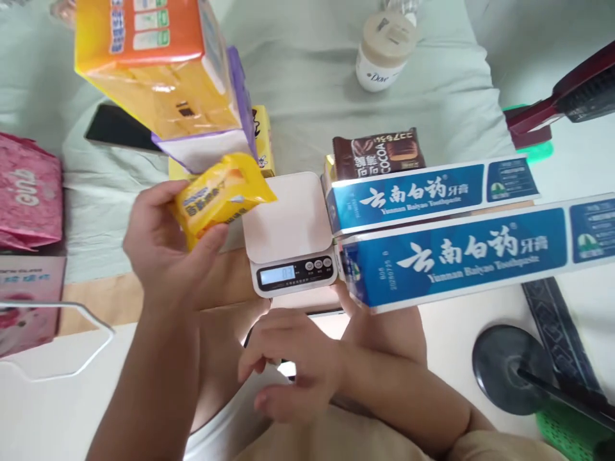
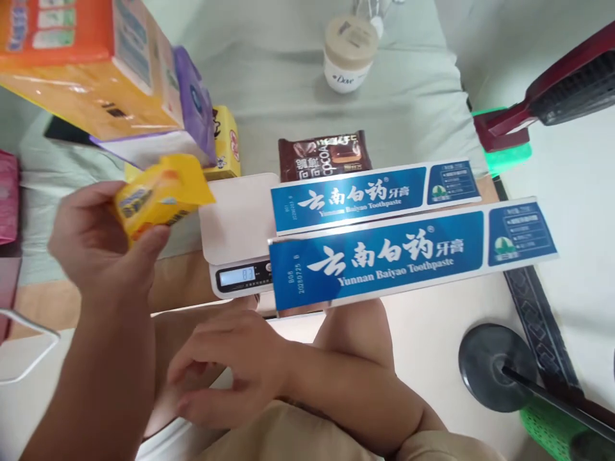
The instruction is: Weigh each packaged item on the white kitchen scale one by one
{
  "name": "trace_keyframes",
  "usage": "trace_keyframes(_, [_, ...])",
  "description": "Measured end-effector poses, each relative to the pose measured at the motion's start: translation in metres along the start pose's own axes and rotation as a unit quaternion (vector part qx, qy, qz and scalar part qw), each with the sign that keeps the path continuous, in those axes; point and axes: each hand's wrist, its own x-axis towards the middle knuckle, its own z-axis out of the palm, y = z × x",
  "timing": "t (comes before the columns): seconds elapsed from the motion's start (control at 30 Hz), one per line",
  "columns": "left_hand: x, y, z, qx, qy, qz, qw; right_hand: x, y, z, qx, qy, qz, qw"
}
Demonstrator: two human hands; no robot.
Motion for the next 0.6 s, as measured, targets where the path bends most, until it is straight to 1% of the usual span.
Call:
trace_keyframes(0.03, [0.007,0.010,0.006,-0.037,0.020,0.014,0.999,-0.001,0.002,0.003,0.012,-0.019,-0.005,1.000])
trace_keyframes(0.07, [0.016,0.023,0.015,-0.063,0.020,0.035,0.997,-0.001,0.005,0.005,0.018,-0.041,-0.005,0.999])
trace_keyframes(0.1, [0.027,0.038,0.024,-0.076,0.002,0.050,0.996,-0.001,0.006,0.007,0.017,-0.062,0.000,0.998])
trace_keyframes(0.17, [0.050,0.069,0.045,-0.044,-0.100,0.099,0.989,0.000,0.008,0.009,-0.005,-0.107,0.029,0.994])
trace_keyframes(0.23, [0.072,0.096,0.064,0.004,-0.213,0.067,0.975,0.002,0.008,0.008,-0.030,-0.132,0.066,0.989])
trace_keyframes(0.3, [0.088,0.113,0.079,0.058,-0.311,0.061,0.947,0.004,0.006,0.004,-0.033,-0.151,0.092,0.984])
trace_keyframes(0.37, [0.098,0.118,0.091,0.086,-0.369,0.092,0.921,0.005,0.004,0.000,-0.026,-0.169,0.108,0.979])
trace_keyframes(0.43, [0.103,0.115,0.098,0.082,-0.399,0.127,0.904,0.005,0.002,-0.001,-0.018,-0.173,0.116,0.978])
trace_keyframes(0.47, [0.105,0.113,0.099,0.071,-0.413,0.134,0.898,0.004,0.001,-0.001,-0.015,-0.169,0.117,0.979])
trace_keyframes(0.53, [0.108,0.108,0.100,0.039,-0.436,0.104,0.893,0.002,0.000,-0.001,-0.006,-0.157,0.111,0.981])
trace_keyframes(0.6, [0.111,0.107,0.099,0.003,-0.436,0.041,0.899,0.002,0.000,-0.001,0.003,-0.151,0.103,0.983])
